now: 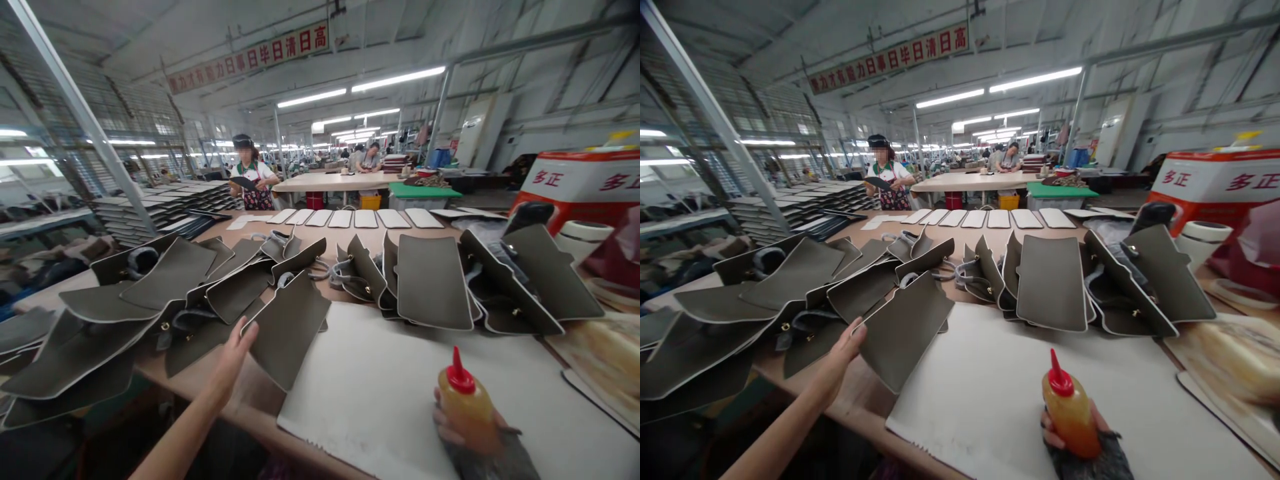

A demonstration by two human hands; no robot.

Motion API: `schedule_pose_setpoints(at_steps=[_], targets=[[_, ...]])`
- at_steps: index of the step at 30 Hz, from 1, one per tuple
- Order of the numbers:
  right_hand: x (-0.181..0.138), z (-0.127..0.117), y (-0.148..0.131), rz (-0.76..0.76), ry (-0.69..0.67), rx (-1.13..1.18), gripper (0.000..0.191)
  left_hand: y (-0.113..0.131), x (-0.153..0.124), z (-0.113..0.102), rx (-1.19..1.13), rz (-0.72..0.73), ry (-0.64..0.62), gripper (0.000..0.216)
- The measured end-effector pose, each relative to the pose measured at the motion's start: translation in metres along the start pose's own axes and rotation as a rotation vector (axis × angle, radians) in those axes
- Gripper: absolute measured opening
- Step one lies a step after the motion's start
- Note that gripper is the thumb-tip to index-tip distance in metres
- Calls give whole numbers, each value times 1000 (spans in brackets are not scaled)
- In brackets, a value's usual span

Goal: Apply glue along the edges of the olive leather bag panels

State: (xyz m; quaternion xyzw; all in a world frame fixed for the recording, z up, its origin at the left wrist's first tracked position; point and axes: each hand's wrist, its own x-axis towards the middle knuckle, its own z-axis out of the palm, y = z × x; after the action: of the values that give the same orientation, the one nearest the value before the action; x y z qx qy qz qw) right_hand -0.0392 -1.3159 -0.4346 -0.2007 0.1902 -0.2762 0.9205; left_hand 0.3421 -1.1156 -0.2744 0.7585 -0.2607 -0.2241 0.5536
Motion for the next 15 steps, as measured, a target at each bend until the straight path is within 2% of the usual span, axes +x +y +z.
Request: schedule_pose_setpoints(at_steps=[2, 4, 7, 10, 12, 13, 15], targets=[[-2, 5, -1, -33, 32, 29, 54, 1, -4, 4, 49, 79, -38, 81], [-4, 10, -2, -74, 71, 55, 48, 3, -9, 11, 26, 118, -95, 74], [-6, 17, -3, -61, 92, 16, 44, 7, -18, 19, -126, 41, -209, 57], [-14, 29, 0, -118, 106, 18, 47, 5, -26, 16, -113, -63, -304, 58], [-22, 42, 3, -195, 153, 77, 42, 0, -30, 12, 84, -19, -257, 65], [-27, 49, 5, -218, 182, 107, 39, -4, -33, 11, 222, 77, -179, 67], [-34, 63, 7, -242, 230, 156, 34, -10, -41, 14, 525, 387, 38, 63]])
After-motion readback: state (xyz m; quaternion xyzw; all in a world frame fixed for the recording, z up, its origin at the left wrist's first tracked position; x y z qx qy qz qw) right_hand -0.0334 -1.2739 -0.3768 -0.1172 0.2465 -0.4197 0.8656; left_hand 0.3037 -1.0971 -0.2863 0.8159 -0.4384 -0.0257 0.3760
